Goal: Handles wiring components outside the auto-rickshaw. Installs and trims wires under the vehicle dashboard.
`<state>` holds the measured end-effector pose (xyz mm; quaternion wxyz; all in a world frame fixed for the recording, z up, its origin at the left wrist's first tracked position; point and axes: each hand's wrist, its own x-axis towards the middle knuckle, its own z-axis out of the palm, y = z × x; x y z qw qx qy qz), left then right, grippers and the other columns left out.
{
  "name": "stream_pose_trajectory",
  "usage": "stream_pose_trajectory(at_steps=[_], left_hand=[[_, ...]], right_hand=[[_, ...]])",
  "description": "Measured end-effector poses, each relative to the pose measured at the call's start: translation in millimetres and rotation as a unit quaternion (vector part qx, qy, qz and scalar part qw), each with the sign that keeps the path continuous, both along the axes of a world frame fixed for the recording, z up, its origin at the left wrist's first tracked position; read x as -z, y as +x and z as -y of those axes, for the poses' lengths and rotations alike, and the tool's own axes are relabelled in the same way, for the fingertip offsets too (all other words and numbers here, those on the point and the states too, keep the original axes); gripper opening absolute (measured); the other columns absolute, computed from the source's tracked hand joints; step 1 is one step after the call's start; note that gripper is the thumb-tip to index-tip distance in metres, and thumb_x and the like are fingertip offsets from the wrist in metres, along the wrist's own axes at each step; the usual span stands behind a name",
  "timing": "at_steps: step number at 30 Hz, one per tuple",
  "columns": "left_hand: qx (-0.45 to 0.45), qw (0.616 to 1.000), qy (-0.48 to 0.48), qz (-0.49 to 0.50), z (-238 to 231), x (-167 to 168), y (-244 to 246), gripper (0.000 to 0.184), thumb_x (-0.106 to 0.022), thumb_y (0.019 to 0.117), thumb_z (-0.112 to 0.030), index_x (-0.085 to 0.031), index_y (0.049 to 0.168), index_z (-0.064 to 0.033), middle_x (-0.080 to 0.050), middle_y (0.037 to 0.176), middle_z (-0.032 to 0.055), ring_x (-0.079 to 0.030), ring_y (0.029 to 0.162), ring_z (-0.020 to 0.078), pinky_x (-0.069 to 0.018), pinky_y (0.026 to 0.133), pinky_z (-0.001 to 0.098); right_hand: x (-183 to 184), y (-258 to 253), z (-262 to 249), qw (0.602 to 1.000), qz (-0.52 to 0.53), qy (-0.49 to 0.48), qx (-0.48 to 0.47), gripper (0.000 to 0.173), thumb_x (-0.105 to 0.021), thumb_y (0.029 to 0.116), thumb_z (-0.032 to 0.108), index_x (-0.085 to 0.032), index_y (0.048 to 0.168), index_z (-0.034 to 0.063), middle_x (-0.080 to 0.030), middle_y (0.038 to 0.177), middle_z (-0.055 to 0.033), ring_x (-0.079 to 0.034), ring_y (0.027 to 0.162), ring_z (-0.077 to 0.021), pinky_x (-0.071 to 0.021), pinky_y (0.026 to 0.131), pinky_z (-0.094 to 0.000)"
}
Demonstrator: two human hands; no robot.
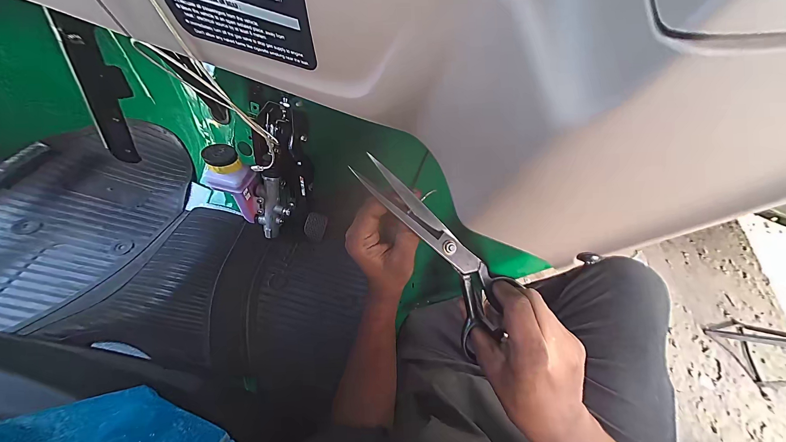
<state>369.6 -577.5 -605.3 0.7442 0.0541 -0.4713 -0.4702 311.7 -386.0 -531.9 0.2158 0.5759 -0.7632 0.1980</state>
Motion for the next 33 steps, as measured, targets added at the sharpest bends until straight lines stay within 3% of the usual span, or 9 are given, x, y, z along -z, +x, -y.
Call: stream_pose_trajectory(at_steps=[8,16,22,33], left_hand=[[-0.009,1.0,0.004,0.003,-1,-5,8,0.017,-0.078,0.0888,-0.008,-0.074,0.105,-0.0082,-0.074,0.102,0.0003,-0.071,0.09,0.0103,-0.0624,0.079,0.027],[0.015,1.0,0.0,-0.004,-2,-7,11,0.016,-0.075,0.0911,-0.008,-0.074,0.107,-0.01,-0.073,0.099,-0.0032,-0.07,0.088,0.0067,-0.0609,0.079,0.0253],[0.012,1.0,-0.011,0.002,-1,-6,14,0.013,-0.073,0.0924,-0.011,-0.073,0.105,-0.0109,-0.073,0.097,-0.0046,-0.07,0.087,0.0065,-0.0613,0.078,0.0261],[-0.014,1.0,-0.023,0.008,4,-2,20,0.014,-0.073,0.0914,-0.011,-0.073,0.105,-0.0102,-0.072,0.096,-0.0041,-0.069,0.086,0.0066,-0.0609,0.076,0.0256]], right_hand=[[-7,-2,-1,1.0,-0.016,-0.008,0.009,0.045,-0.079,0.0838,0.043,-0.071,0.102,0.0023,-0.068,0.086,-0.0101,-0.065,0.071,-0.018,-0.053,0.059,-0.0297],[-7,-1,0,1.0,-0.026,0.004,0.006,0.036,-0.076,0.0867,0.034,-0.071,0.104,0.0024,-0.069,0.087,-0.011,-0.068,0.074,-0.0206,-0.0545,0.06,-0.031],[-4,0,-1,0.999,-0.02,0.021,-0.014,0.029,-0.068,0.0831,0.015,-0.07,0.107,-0.0013,-0.07,0.09,-0.0149,-0.069,0.077,-0.0246,-0.0573,0.064,-0.0337],[-4,2,4,0.998,-0.027,0.047,-0.03,0.026,-0.065,0.0846,0.012,-0.069,0.106,-0.0029,-0.069,0.088,-0.0139,-0.068,0.074,-0.0236,-0.056,0.063,-0.032]])
